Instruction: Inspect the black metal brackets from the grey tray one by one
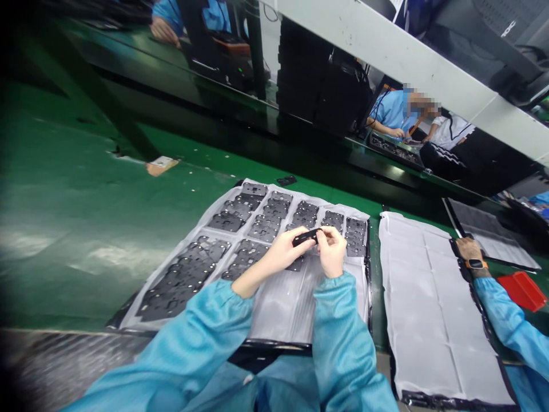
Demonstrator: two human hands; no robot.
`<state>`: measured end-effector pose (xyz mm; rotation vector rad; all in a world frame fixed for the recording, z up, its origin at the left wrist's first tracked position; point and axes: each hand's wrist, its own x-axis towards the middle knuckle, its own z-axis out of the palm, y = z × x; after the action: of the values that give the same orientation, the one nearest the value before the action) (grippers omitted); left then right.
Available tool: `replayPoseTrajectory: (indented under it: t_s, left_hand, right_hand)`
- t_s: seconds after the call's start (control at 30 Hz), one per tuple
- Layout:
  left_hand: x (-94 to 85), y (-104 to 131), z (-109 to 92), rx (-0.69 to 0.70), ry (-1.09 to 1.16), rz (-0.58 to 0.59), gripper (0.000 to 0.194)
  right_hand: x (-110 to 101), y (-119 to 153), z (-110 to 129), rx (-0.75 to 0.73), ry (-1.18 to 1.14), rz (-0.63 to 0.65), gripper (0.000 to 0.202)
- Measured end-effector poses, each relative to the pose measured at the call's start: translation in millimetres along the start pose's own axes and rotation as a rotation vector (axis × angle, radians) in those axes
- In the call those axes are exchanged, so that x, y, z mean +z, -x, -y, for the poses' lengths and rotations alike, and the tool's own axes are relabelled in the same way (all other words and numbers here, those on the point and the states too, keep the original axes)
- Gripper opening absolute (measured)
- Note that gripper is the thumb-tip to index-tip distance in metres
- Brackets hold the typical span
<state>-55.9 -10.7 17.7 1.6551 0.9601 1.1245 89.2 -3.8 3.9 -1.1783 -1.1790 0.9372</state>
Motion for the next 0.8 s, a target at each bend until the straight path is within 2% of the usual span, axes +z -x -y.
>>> replayPoseTrajectory:
  t_s: [0.27, 0.53, 0.7, 0.8]
  left_hand:
    - [-0.1, 0.5, -1.5, -0.008, 0.041, 0.016, 0.021]
    - [-1.5, 1.0, -2.6, -0.037, 0.094, 0.048, 0.023]
    - [0.3, 1.6, -3.5, -0.013, 0.067, 0.034, 0.022]
    - [5.2, 2.9, -0.7, -0.06, 0.106, 0.029, 0.022]
  right_hand:
    - [-0.3, -1.2, -1.3, 0.008, -0.062, -0.01, 0.026]
    - [-0.2, -0.9, 2.7, 0.052, -0.139, 0.032, 0.023]
    - [2.2, 0.3, 1.3, 0.074, -0.118, -0.025, 0.022]
    - [5.4, 1.4, -0.2, 0.037, -0.098, -0.107, 0.021]
